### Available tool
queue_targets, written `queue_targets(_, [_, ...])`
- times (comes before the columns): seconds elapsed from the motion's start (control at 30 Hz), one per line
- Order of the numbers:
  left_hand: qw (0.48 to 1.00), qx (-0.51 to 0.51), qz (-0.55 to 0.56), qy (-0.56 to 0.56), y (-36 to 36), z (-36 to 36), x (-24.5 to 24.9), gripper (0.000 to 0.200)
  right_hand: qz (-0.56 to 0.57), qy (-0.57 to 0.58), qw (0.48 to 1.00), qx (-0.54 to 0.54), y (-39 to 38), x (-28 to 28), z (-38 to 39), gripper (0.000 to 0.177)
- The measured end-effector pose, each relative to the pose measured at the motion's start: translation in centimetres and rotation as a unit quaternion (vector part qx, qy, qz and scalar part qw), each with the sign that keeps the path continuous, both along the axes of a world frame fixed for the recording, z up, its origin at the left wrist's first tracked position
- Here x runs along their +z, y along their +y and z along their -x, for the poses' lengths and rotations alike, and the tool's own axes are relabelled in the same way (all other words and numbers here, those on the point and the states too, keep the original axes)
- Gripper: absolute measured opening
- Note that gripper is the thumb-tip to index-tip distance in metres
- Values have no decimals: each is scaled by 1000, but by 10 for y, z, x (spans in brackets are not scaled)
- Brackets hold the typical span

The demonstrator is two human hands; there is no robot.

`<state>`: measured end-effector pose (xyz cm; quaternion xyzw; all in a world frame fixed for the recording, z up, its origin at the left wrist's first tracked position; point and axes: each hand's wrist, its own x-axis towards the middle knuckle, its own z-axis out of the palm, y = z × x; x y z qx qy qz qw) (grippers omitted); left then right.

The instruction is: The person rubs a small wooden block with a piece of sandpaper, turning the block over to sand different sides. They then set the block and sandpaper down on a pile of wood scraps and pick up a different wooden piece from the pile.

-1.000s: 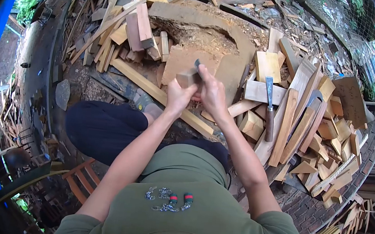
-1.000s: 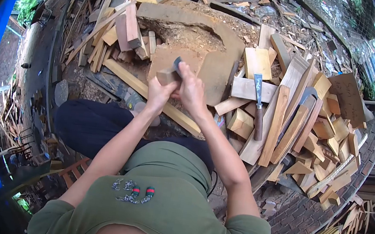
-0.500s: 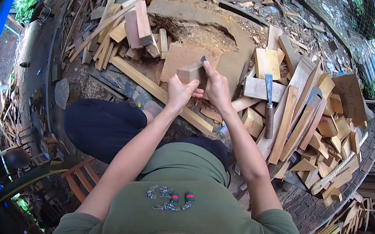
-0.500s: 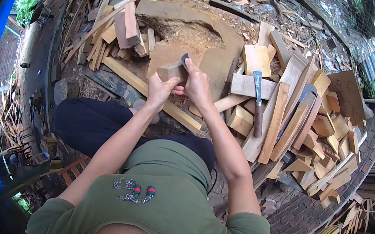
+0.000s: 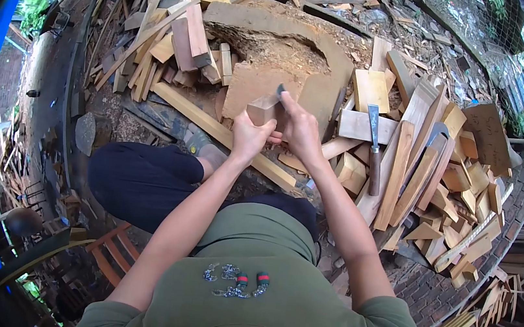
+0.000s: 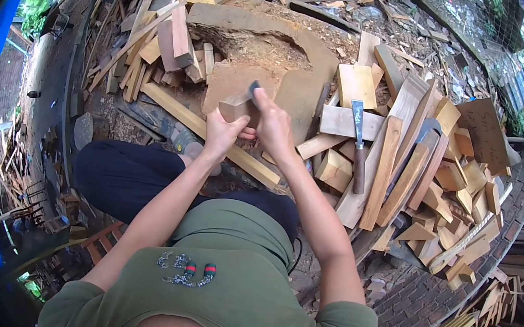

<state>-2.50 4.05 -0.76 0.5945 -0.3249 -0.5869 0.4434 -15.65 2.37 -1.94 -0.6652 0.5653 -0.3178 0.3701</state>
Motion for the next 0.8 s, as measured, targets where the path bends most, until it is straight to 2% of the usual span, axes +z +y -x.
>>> queue_targets(0.07, [1000,-2,-13,-28,-1,-1,0,21,-2,-22,999,-28,-5,2,0,46])
queue_targets(0.13, [999,13,-29,-16,-1,-5,0,22,-175,-217,960,-31,7,30,-11,49])
queue_targets(0.17, [999,18,-9,-32,-3,-7,-4,25,144,6,989,14,15,4,-17,43])
queue_targets(0.2, [999,23,7,-44,-1,-8,-9,28,123,-36,992,2,19,17,-19,50])
queue_targets(0.23, [999,22,-25,4,-3,-6,0,26,30,-92,995,-11,17,23,-15,51])
queue_targets(0.27, [999,24,-22,7,-4,-3,2,26,-56,-149,987,-22,8,27,-13,52])
queue_targets(0.3, [999,25,-24,4,-2,-1,4,21,-54,-150,987,-21,3,30,-11,52])
queue_targets(0.37, [999,28,-26,18,-1,1,9,13,-238,-116,963,-42,-9,34,-7,54])
queue_targets(0.4, [999,26,-24,17,-3,-1,9,13,6,-46,999,-9,5,15,-15,55])
queue_targets(0.47, [998,6,-12,-66,2,-6,3,12,125,-24,992,1,17,16,-24,54])
queue_targets(0.5, [999,5,-20,-43,1,-5,9,14,131,-19,991,-8,15,12,-20,52])
queue_targets(0.53, [999,25,-1,30,0,0,18,13,133,-18,991,-5,9,11,-15,52])
queue_targets(0.63, [1000,10,-26,-4,-3,-4,5,16,-146,11,989,-20,-9,17,-7,48])
queue_targets(0.67, [1000,16,-12,-19,2,-6,1,15,-146,10,989,-24,-2,17,-11,48])
queue_targets(0.73, [999,25,-5,-29,4,-3,0,14,121,-9,993,2,21,15,-19,47])
queue_targets(0.77, [1000,26,-4,-4,4,-4,-2,15,87,-45,995,9,21,13,-16,47])
queue_targets(0.8, [999,27,0,21,4,-5,-1,16,-103,-179,978,-14,14,29,-13,44])
